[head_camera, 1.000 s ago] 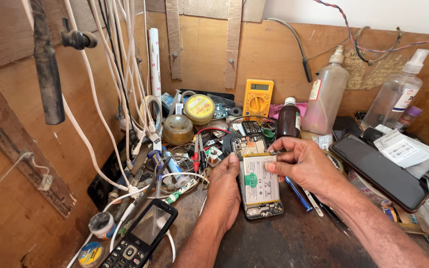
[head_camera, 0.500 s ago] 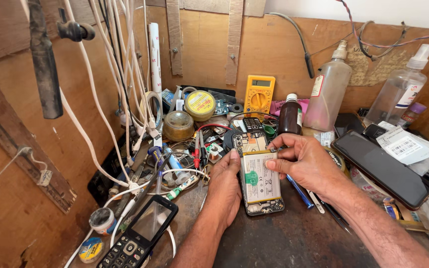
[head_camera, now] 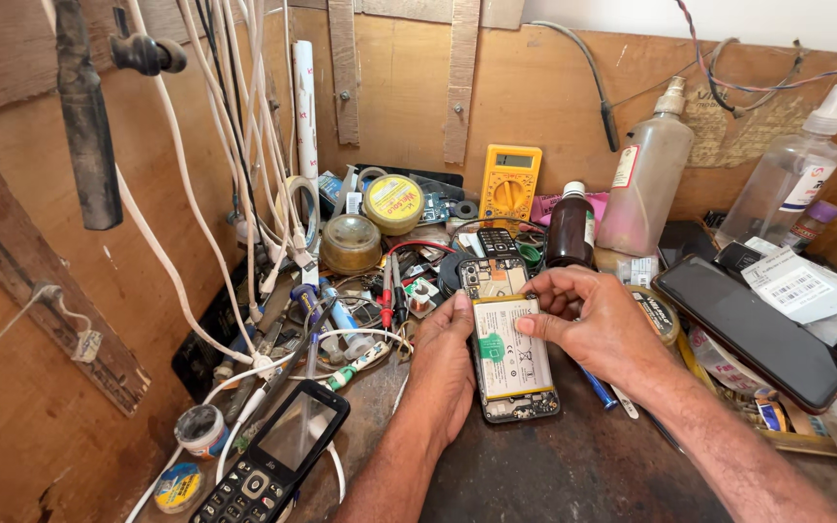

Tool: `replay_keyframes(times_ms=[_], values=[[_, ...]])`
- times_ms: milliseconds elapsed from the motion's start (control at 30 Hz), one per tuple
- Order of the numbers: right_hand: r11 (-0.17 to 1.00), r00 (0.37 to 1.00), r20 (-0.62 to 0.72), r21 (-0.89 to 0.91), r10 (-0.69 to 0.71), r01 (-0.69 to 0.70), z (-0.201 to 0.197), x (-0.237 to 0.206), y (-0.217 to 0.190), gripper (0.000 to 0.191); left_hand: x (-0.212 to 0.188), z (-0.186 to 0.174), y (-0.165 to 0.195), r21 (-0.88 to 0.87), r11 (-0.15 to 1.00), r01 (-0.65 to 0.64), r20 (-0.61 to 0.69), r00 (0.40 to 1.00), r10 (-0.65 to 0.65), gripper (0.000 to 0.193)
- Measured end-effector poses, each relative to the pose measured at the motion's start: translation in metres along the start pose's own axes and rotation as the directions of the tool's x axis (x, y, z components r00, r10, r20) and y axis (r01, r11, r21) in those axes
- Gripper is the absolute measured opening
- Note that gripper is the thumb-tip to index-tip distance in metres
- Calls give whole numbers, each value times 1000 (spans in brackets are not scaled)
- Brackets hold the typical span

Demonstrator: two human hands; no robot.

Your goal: The person works on a disassembled smartphone on a cluttered workbench. They use a small screwdriver to manipulate internal components, then place a battery into the phone chassis and press it into place.

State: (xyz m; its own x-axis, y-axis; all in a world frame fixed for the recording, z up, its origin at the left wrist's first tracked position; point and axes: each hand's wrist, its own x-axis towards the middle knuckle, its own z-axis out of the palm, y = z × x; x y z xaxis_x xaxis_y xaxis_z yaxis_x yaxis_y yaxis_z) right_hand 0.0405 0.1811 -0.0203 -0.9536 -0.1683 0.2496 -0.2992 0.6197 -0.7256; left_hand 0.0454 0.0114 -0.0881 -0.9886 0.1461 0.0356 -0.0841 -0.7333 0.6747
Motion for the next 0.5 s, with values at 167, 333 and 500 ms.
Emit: replay_keyframes(times_ms=[167, 333, 500], values=[[998, 999, -37, -60, 20, -22, 3, -3, 1, 35, 1, -1, 1, 18, 1000, 1, -16, 1000, -1, 40], [1000, 999, -52, 4, 3, -2, 5, -7, 0, 38, -2, 0, 2, 20, 1000, 15, -23, 1000, -14, 40], [999, 998, -66, 28, 21, -19, 7, -9, 0, 38, -1, -1, 1, 21, 1000, -3, -9, 1000, 3, 40]])
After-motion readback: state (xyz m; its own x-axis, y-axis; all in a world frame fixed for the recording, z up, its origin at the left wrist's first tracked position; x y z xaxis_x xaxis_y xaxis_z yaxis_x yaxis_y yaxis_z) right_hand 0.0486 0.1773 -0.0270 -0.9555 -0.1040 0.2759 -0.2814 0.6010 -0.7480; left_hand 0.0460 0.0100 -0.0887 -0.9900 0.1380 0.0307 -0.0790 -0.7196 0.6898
